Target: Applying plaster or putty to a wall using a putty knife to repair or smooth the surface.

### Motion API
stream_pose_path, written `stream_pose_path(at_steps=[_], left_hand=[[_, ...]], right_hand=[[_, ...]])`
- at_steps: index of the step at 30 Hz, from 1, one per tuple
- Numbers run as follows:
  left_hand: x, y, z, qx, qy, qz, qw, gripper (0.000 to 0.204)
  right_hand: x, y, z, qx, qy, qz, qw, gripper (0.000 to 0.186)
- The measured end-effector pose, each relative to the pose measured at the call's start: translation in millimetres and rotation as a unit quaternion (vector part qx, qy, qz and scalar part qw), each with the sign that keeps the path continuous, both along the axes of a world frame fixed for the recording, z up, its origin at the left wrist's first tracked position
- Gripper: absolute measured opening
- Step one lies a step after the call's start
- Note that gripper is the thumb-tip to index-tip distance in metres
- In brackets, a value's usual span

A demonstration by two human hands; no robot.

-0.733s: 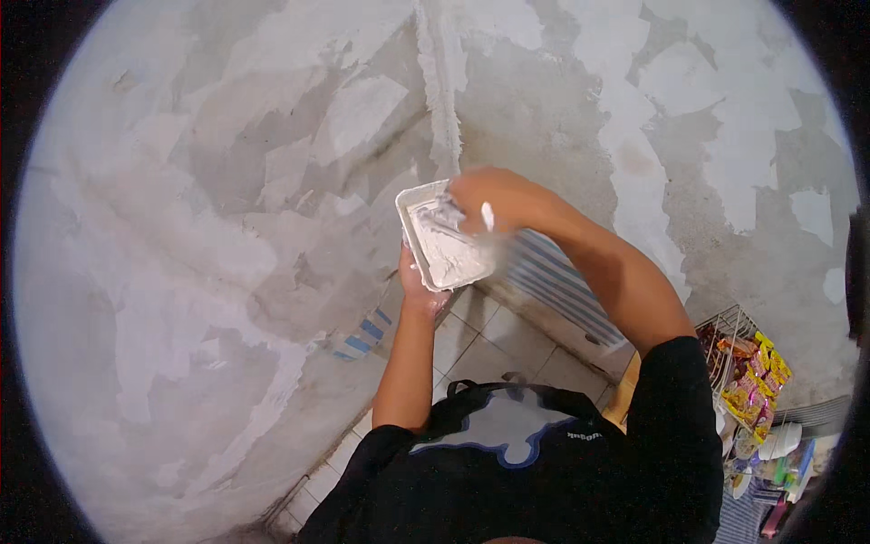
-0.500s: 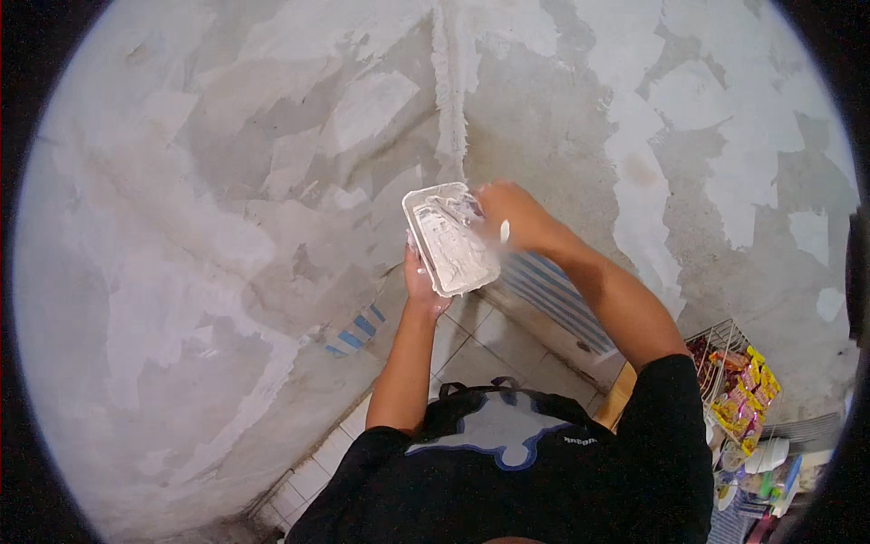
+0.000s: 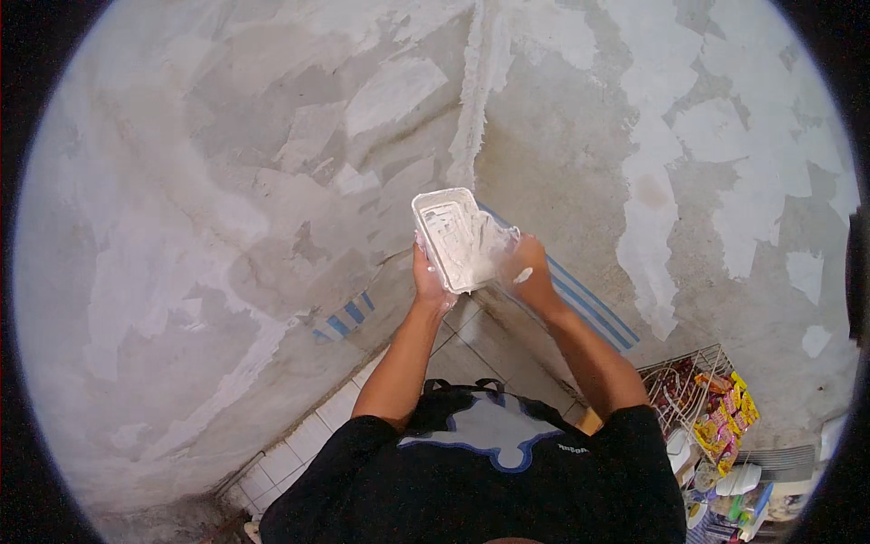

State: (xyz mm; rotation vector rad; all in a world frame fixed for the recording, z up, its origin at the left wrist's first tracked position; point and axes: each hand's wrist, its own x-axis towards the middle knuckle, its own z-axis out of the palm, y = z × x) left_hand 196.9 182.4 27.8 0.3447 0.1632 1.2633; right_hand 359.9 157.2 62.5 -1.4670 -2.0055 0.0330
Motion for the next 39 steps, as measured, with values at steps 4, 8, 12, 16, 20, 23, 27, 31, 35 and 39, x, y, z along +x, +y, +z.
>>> stream_pose_path(at_steps=[4,8,12,16,20,23,27,31,35,39], left_hand=[[-3,-2,-3,0.015,0.009,0.017,1.000,0.062],[-15,5,-11,-0.001,0.019,0.034,0.999,0.061],[-42,14,-21,-0.008,-0.020,0.001,1.000,0.058],[-63,13,-11,-0.016,0.009,-0.014,1.000,0.058],[-86,19,-22,-0.038,0.018,-0.031,0.999,0.058],[-93,23,-37,-0.064,0.031,-0.061,0.996,0.059],[-92,18,-46,-0.074,0.043,-0.096,0.992,0.057],[-78,27,-68,-0.121,0.010,-0.149,0.981,0.053],[-63,41,-86,-0.153,0.021,-0.135,0.979,0.056],[-52,54,-130,-0.142,0.063,-0.106,0.982,0.058]], right_hand=[[-31,-20,-9,-0.153,0.154,-0.059,0.974,0.034],[-63,-9,-5,-0.070,0.238,-0.174,0.953,0.037],[-71,-1,33,-0.128,0.339,-0.131,0.923,0.027],[-69,1,21,-0.179,0.517,-0.051,0.835,0.021],[-78,-4,-6,-0.208,0.755,0.045,0.620,0.026],[-76,-3,-35,-0.192,0.780,0.034,0.595,0.029],[-64,-16,-46,-0.236,0.750,-0.002,0.618,0.027],[-51,-11,-62,-0.211,0.737,-0.061,0.639,0.025],[-52,7,-72,-0.195,0.780,-0.068,0.590,0.025],[-28,23,-131,-0.214,0.841,-0.030,0.496,0.037]])
